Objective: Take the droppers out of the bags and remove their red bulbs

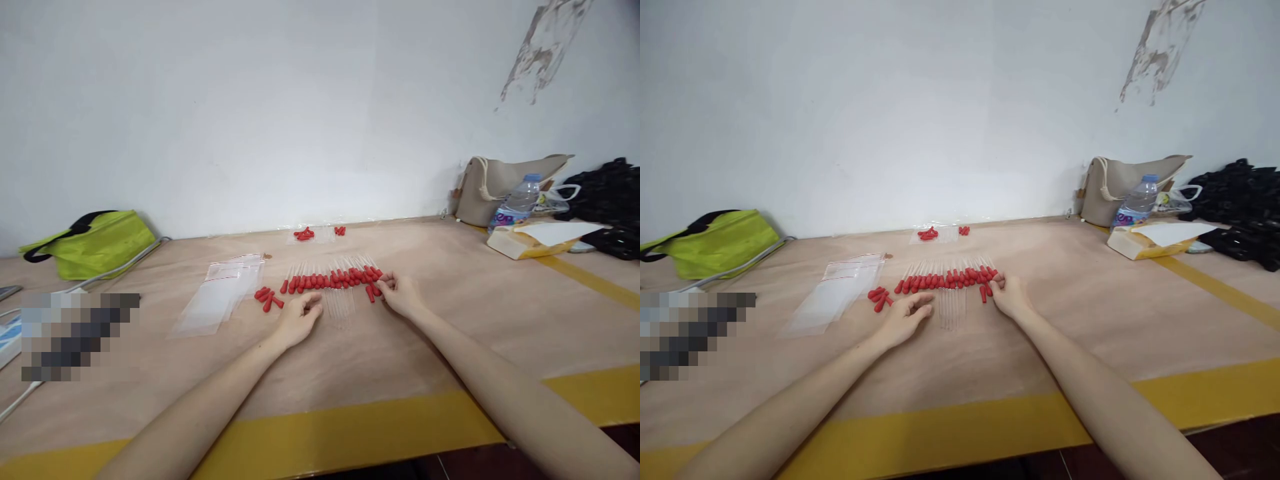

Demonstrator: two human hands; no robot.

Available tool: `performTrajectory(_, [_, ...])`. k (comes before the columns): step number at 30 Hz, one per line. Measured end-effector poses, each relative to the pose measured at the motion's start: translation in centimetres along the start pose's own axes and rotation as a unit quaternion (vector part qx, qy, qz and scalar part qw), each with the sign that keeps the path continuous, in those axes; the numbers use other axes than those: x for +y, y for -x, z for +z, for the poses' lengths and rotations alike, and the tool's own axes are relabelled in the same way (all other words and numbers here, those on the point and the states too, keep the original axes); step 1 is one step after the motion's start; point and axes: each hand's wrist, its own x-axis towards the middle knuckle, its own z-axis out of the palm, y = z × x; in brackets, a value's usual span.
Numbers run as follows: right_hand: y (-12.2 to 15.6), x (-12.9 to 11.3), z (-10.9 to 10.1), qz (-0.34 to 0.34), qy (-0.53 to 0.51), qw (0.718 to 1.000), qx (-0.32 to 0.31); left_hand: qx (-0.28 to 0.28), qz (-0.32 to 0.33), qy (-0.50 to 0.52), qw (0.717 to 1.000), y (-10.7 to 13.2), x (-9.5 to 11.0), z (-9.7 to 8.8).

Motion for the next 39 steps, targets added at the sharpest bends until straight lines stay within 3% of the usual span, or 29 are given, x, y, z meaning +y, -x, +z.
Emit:
performTrajectory(4, [-0.5, -0.5, -0.6, -0.011, 0.018, 1.000, 0.012, 0.026, 0.063, -0.041, 0.997, 0.1, -0.8, -0.4])
performTrajectory(10, [-2.9, -2.0, -1.0, -0.093, 0.150, 0.983, 0.053, -0.018, 0.171, -0.084, 0.982, -0.1, -0.8, -0.9])
performTrajectory(14, [-3.8, -2.7, -0.4, -0.064, 0.206, 0.975, 0.043, -0.019, 0.171, -0.082, 0.982, -0.2, -0.8, -0.9])
performTrajectory(19, [-3.8, -3.0, 0.4, -0.057, 0.177, 0.982, 0.034, -0.022, 0.173, -0.075, 0.982, -0.2, -1.0, -0.8])
performTrajectory(27, [-3.3, -3.8, -0.4, -0.004, 0.130, 0.987, 0.094, -0.019, 0.166, -0.062, 0.984, -0.2, -1.1, -0.8])
performTrajectory(31, [-1.1, -3.4, -0.1, -0.122, -0.010, 0.990, 0.076, -0.009, 0.161, -0.055, 0.985, -0.2, -1.6, -0.4])
performTrajectory(35, [1.3, -2.8, 0.8, -0.283, -0.091, 0.955, 0.015, 0.122, 0.143, -0.081, 0.979, -0.2, -1.8, -0.3])
performTrajectory(37, [2.1, -2.8, 1.0, -0.336, -0.087, 0.938, -0.006, 0.181, 0.169, -0.140, 0.959, -0.2, -1.6, -0.4])
performTrajectory(39, [2.7, -3.1, 1.2, -0.360, -0.082, 0.929, -0.018, 0.199, 0.209, -0.209, 0.934, -0.2, -1.2, -0.6])
